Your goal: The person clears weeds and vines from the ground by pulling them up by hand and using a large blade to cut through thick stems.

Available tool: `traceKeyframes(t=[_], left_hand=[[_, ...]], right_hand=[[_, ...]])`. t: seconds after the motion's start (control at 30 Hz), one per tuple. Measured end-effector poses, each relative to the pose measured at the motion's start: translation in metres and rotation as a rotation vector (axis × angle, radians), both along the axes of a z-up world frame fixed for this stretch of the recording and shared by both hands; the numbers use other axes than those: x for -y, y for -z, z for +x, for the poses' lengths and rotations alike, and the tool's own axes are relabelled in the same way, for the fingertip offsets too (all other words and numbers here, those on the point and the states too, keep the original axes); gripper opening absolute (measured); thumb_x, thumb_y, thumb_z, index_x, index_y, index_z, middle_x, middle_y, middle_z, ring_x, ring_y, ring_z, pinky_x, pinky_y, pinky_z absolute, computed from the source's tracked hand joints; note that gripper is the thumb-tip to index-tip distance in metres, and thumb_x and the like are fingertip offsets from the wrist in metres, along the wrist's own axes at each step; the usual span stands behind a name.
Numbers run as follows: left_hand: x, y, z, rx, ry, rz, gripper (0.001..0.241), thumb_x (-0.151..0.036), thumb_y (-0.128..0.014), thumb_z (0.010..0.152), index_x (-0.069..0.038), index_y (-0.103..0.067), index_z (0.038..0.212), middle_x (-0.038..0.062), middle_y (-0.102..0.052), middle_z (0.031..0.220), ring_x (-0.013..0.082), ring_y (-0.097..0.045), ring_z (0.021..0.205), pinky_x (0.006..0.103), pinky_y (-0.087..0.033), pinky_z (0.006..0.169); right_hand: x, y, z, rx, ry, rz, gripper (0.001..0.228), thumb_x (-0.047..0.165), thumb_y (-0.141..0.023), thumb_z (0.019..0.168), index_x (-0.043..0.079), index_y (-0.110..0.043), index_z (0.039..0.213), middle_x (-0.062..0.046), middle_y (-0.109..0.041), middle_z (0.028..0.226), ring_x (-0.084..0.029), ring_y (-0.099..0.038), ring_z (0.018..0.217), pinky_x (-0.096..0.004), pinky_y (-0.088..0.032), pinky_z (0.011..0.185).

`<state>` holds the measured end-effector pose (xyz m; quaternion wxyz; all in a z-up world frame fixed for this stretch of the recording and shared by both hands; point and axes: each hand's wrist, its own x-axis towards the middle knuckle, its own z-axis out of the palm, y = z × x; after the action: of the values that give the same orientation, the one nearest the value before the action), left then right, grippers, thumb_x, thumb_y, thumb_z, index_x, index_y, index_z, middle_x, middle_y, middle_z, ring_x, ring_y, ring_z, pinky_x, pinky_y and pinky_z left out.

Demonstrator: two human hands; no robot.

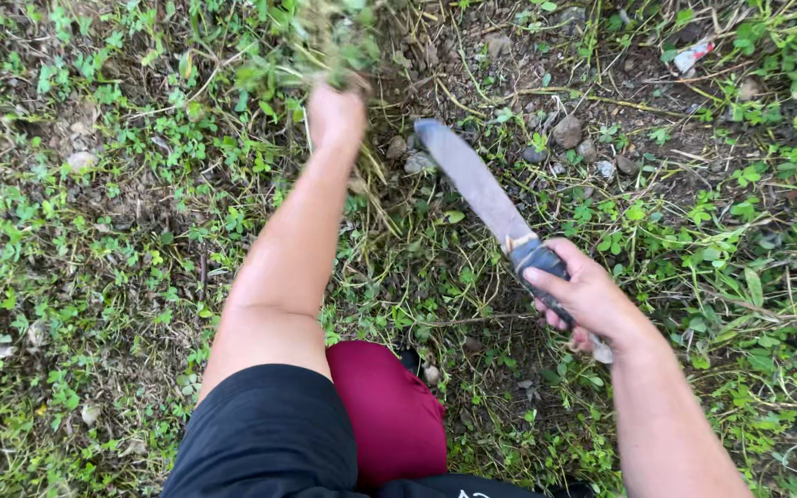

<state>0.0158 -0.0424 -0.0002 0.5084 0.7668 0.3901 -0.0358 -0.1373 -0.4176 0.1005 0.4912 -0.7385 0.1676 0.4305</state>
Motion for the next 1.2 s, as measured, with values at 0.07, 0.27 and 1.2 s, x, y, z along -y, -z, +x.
traceKeyframes(t=[0.07, 0.27, 1.2], left_hand=[[-0.012, -0.011, 0.006, 0.014, -0.133, 0.202, 0.029, -0.036, -0.060, 0.099, -0.025, -0.064, 0.125, 0.000, -0.078, 0.100, 0.0136, -0.073, 0.084, 0.0393, -0.053, 0.084], [0.009, -0.006, 0.004, -0.191, 0.135, 0.317, 0.041, -0.054, -0.065, 0.094, -0.025, -0.062, 0.123, 0.003, -0.074, 0.110, 0.0202, -0.071, 0.098, 0.0414, -0.052, 0.091], [-0.093, 0.001, 0.005, 0.308, -0.210, -0.077, 0.019, -0.010, -0.069, 0.089, -0.006, -0.067, 0.107, 0.007, -0.066, 0.094, 0.0153, -0.060, 0.079, 0.0343, -0.050, 0.073]], right_hand=[[-0.015, 0.003, 0.003, 0.032, 0.066, 0.003, 0.034, 0.024, -0.067, 0.092, 0.021, -0.056, 0.124, -0.004, -0.059, 0.067, -0.012, -0.053, 0.048, -0.028, -0.044, 0.040], [-0.066, 0.009, 0.013, 0.057, -0.087, -0.012, 0.032, 0.025, -0.067, 0.094, 0.019, -0.053, 0.123, -0.003, -0.060, 0.068, -0.012, -0.057, 0.049, -0.028, -0.046, 0.042], [-0.109, 0.035, 0.011, 0.145, -0.200, -0.003, 0.037, 0.028, -0.067, 0.095, 0.022, -0.052, 0.128, -0.002, -0.063, 0.069, -0.012, -0.060, 0.050, -0.028, -0.050, 0.044]])
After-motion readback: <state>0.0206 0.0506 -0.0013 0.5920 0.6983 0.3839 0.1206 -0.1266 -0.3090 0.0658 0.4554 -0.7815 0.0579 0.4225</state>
